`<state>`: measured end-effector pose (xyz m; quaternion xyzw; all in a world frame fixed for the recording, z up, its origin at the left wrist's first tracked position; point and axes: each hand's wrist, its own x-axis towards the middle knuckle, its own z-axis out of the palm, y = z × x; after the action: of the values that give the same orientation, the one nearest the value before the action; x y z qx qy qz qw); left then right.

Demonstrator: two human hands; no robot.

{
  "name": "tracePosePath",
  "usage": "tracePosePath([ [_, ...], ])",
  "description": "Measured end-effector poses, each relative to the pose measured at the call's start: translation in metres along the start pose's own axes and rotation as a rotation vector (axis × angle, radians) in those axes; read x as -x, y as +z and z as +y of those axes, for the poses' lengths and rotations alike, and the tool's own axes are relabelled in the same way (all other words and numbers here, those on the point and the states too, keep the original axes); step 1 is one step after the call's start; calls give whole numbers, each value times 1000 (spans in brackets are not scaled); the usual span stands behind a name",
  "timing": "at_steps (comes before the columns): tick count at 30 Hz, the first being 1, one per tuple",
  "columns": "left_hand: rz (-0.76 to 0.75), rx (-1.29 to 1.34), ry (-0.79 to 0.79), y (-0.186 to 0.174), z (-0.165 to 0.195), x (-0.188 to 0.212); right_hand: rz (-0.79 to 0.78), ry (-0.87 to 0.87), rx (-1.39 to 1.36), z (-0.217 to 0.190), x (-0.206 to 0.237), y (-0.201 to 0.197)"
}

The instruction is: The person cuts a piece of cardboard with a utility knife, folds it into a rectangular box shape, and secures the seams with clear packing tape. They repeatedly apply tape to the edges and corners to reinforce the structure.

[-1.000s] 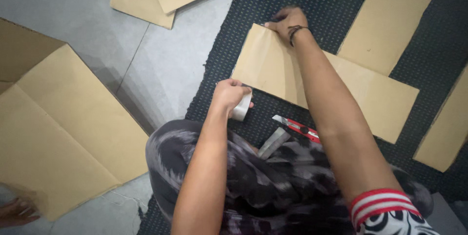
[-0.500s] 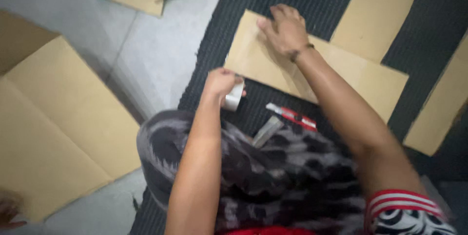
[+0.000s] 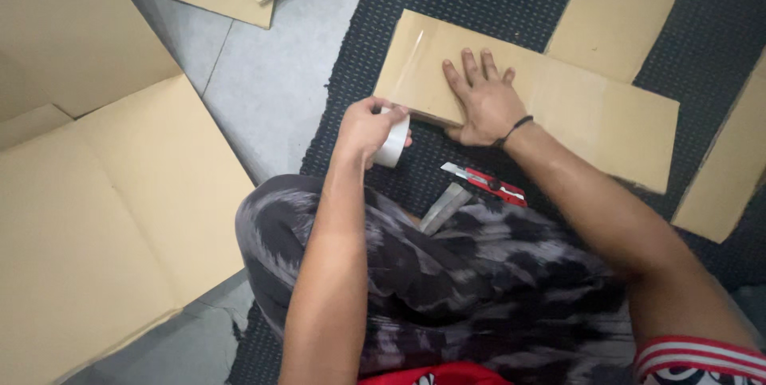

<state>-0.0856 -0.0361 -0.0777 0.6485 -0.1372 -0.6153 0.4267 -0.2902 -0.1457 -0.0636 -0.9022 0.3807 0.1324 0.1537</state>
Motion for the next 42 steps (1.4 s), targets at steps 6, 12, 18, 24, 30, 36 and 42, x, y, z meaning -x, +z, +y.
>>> tracePosePath([
  [6, 45, -66, -7, 5, 11, 8, 1, 6, -93, 6, 0, -17],
  [12, 108, 77, 108, 16, 27, 21, 52, -140, -187, 31, -8, -35],
  [18, 33, 171, 350, 54, 79, -12, -68, -13, -480, 79, -32, -105],
  [24, 271, -105, 463, 90, 149, -68, 379, -61, -32, 64, -19, -105],
  [30, -162, -74, 506, 70, 139, -36, 488, 12, 138, 64, -36, -88],
  [36, -96, 110, 459, 62, 91, -33, 465, 45, 168, 67, -39, -84],
  [42, -197, 153, 515, 53, 61, -67, 425, 57, 160, 67, -42, -87],
])
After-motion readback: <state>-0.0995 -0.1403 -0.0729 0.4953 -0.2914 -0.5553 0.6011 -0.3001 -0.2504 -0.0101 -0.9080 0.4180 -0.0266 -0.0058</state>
